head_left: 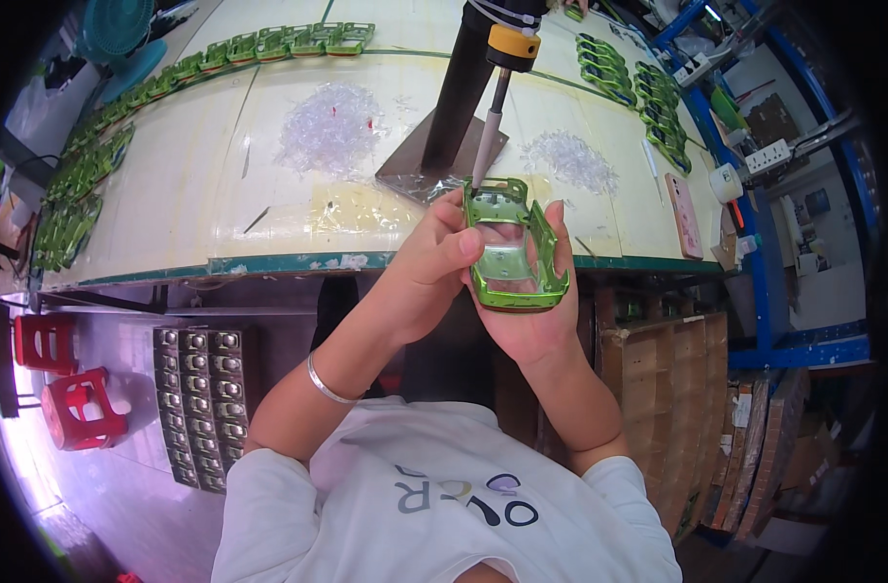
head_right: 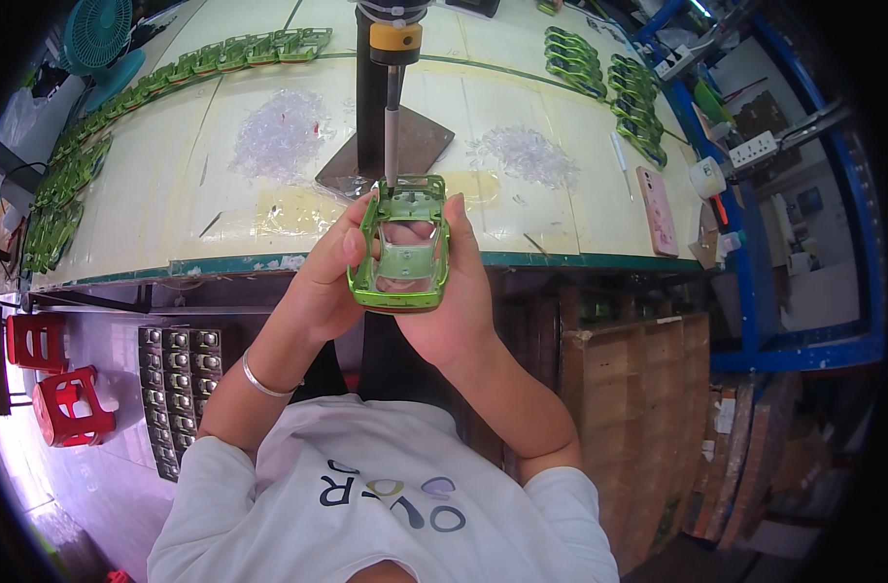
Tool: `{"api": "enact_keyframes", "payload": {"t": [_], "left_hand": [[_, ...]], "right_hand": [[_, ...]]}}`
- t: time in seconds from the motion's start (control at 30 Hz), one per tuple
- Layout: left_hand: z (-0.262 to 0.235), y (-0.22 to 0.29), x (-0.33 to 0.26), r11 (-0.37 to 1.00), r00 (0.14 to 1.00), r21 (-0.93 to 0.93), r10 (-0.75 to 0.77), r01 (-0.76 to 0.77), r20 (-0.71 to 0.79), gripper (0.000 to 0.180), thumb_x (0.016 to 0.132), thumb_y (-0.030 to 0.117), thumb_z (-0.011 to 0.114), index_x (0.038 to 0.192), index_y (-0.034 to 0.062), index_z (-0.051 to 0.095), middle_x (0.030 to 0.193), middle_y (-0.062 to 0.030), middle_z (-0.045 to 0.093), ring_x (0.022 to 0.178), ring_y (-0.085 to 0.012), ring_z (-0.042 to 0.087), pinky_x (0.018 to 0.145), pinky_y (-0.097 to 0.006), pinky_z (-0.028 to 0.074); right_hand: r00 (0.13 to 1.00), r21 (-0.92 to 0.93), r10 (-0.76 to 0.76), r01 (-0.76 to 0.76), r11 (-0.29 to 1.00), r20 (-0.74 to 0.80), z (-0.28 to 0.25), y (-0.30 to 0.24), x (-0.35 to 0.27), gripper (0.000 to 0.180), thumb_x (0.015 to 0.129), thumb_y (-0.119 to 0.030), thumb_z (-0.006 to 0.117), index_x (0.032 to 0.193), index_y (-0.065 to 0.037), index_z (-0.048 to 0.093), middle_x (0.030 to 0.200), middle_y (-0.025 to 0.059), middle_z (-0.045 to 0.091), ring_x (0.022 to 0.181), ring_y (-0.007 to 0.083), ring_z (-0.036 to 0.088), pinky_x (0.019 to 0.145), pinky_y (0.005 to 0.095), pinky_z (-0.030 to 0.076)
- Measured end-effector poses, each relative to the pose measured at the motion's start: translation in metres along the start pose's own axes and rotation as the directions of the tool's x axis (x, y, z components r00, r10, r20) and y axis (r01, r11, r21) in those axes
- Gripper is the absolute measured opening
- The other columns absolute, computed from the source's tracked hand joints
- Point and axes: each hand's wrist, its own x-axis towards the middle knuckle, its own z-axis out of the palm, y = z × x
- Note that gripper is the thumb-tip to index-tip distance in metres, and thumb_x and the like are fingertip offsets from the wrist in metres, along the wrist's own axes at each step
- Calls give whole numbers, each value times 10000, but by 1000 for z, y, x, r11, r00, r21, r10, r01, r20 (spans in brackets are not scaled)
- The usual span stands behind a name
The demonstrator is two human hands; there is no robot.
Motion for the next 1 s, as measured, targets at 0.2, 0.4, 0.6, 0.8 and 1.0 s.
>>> {"api": "enact_keyframes", "payload": {"t": [0.2, 0.4, 0.6, 0.8, 1.0], "left_hand": [[-5, -2, 2, 999, 1000, 39, 19, -19, -7, 753, 613, 453, 722, 1136, 32, 381, 927, -23, 559, 798, -63, 509, 612, -178, 395], [-16, -6, -4, 994, 998, 110, -15, 21, -58, 934, 635, 490, 684, 1274, 7, 205, 1072, -107, 513, 1022, -192, 500, 866, -327, 413], [-15, -16, -14, 979, 984, 198, 82, -50, -158, 1010, 614, 454, 714, 1315, 43, 115, 1158, -129, 451, 1077, -224, 441, 893, -336, 358], [-16, -12, -28, 960, 993, 262, 109, -95, -40, 1004, 683, 177, 685, 1330, 57, -73, 1260, -188, 309, 1141, -251, 361, 952, -379, 279], [-8, -13, -33, 897, 977, 388, 202, -210, 62, 1092, 648, 277, 702, 1333, 79, -125, 1278, -197, 286, 1186, -271, 311, 975, -394, 239]], "right_hand": [[996, -24, -36, 35, 999, -86, 1, 2, 3, 507, 839, -504, 381, 1031, -60, 535, 943, 101, 589, 786, 201, 579, 635, 303, 473], [1000, -68, 9, -9, 998, -4, -12, 2, 11, 602, 853, -521, 284, 1038, -2, 527, 918, 167, 587, 760, 222, 582, 603, 308, 484], [994, -95, 41, -50, 994, -100, -19, 8, 17, 594, 866, -479, 258, 1054, 26, 508, 894, 197, 579, 703, 217, 593, 611, 307, 484], [941, 122, 256, -287, 950, 221, -39, -8, 26, 586, 862, -464, 272, 1032, 45, 508, 865, 287, 542, 530, 232, 528, 488, 266, 453], [862, 246, 335, -443, 862, 379, -37, -18, 26, 628, 859, -470, 284, 1155, 73, 391, 916, 330, 490, 444, 230, 463, 417, 267, 435]]}}
